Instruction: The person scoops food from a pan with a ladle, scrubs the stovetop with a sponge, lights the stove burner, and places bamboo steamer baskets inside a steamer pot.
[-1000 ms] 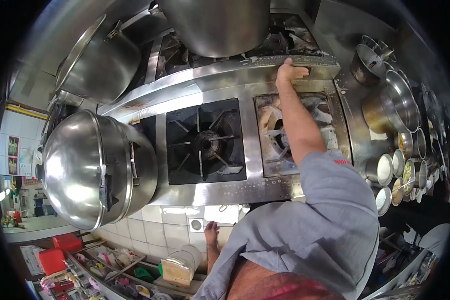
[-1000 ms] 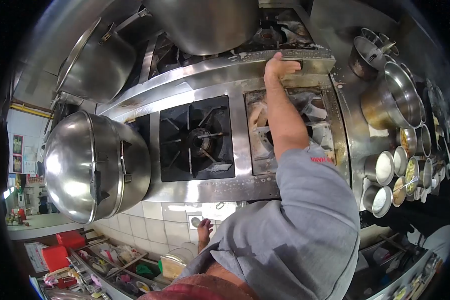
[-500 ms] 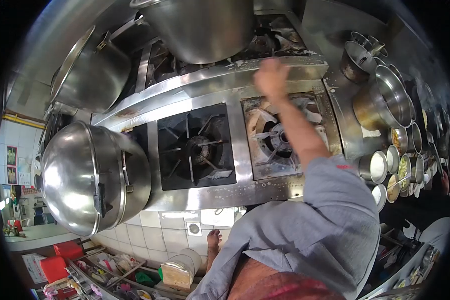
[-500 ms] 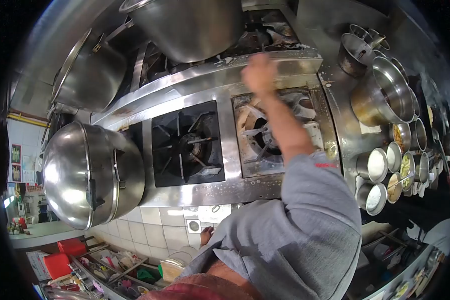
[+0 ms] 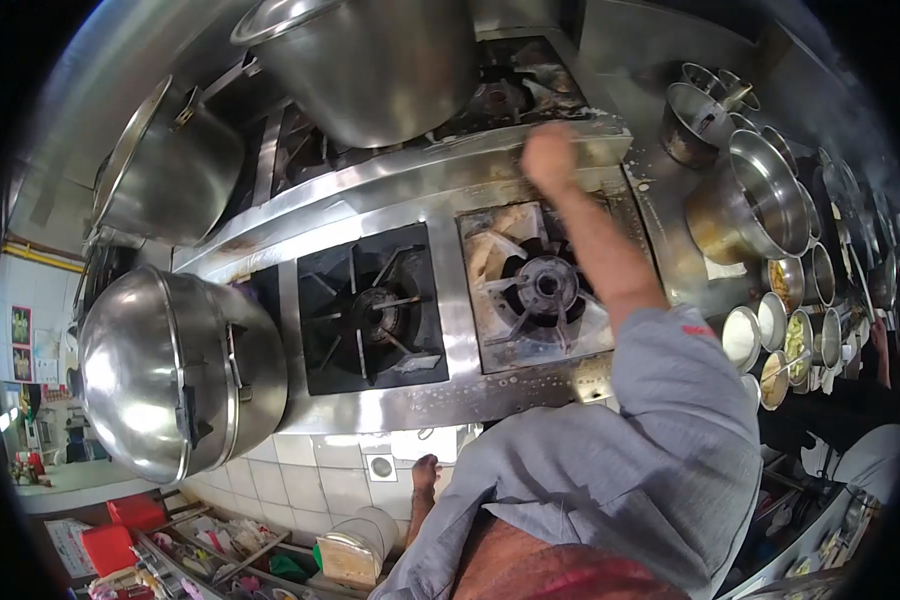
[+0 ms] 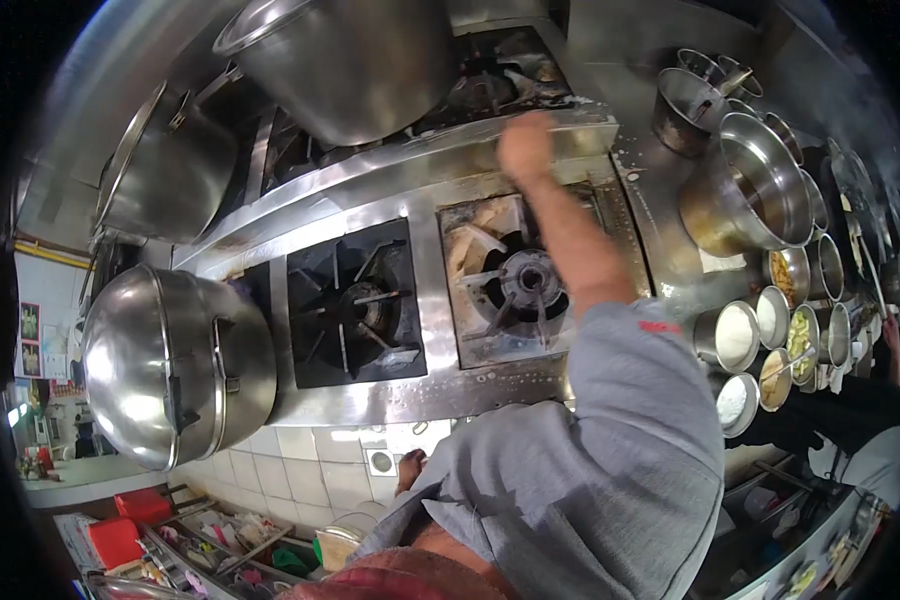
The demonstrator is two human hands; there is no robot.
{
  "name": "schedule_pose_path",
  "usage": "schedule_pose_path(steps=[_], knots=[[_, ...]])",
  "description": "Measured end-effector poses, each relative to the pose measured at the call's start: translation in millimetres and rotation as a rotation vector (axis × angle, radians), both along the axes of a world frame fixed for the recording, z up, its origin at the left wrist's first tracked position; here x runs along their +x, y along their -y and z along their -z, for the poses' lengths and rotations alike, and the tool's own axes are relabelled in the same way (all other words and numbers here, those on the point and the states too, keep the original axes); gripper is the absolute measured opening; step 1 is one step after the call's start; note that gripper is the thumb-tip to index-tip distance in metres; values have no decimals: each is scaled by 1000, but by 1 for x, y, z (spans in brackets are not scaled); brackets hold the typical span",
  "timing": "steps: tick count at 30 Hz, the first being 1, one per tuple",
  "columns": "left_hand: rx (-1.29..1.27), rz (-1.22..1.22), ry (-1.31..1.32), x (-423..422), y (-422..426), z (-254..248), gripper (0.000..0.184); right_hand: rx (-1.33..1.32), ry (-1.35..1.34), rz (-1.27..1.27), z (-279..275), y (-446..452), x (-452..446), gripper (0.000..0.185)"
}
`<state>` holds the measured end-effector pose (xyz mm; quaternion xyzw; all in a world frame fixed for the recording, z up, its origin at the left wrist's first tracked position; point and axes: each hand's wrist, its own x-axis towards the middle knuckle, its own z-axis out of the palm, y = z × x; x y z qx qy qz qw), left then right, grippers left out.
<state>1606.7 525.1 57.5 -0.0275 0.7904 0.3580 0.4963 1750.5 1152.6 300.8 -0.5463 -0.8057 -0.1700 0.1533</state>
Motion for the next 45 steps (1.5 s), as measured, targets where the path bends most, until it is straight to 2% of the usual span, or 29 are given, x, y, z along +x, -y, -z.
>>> schedule_pose_path(steps=[1,2,3,4,6,8,11,12,14,15,16,18,20,21,22,23,25,27,29,31,32,34,35,37,38,40,42,44,45], knots=[[44,314,-43,-3,4,12,25,-16,47,-147,7,2,-21,27],[85,625,-89,-6,13,27,26,189,-92,-323,21,11,-32,27],[169,1107,-513,-12,30,65,29,225,-153,-366,28,3,-26,28],[159,1111,-510,-9,25,54,29,254,-219,-409,35,-4,-17,30],[-24,722,-172,-1,2,26,30,-163,-139,-180,7,-14,37,33],[113,582,-239,2,10,39,29,50,-57,-56,20,-38,90,36],[174,522,-268,7,16,34,29,247,-65,-44,17,-34,91,36],[178,496,-264,9,17,31,29,178,-140,-64,22,-26,74,35],[-39,77,66,13,3,16,26,77,-224,-181,9,18,5,32],[-41,78,71,11,3,18,26,6,-223,-233,11,35,-37,29],[25,392,-86,6,7,22,25,37,-272,-331,16,47,-74,28],[96,704,-249,4,2,17,24,123,-262,-410,29,59,-119,29],[-61,359,-94,3,-9,-2,26,301,-321,-524,23,66,-135,30],[-7,185,10,1,-6,2,27,62,-167,-550,13,60,-113,30],[-9,187,12,-4,0,4,27,4,-132,-439,4,56,-86,29],[-3,147,25,-7,4,7,27,116,-213,-418,20,31,-58,23],[0,97,45,-12,17,10,28,83,-44,-165,6,21,9,32],[-47,-47,68,-14,32,10,27,194,-122,-99,25,0,57,35],[-53,-31,72,-15,60,14,26,238,-125,-68,36,-2,74,35],[-101,151,-24,-18,66,7,25,139,-631,202,35,0,71,35],[-104,147,-21,-18,71,5,25,134,-629,200,36,0,59,35],[-74,59,-23,-18,81,-1,24,-27,-1475,553,40,-3,18,35],[-80,57,-19,-19,83,-4,24,-188,-1682,416,36,9,-18,54],[-114,116,-41,-24,83,-12,23,-186,-1650,521,63,24,-120,83],[-110,117,-46,-27,77,-10,23,-245,-1750,360,68,45,-168,94],[-85,-109,36,-31,80,-6,23,-548,-1573,209,80,85,-220,104],[36,308,-224,-36,90,-5,25,-553,-1567,206,77,82,-201,99],[-31,-168,29,-31,67,-9,27,-231,-1864,368,56,46,-155,96],[-13,-210,24,-29,62,-10,29,-199,-2007,316,44,39,-121,95]])
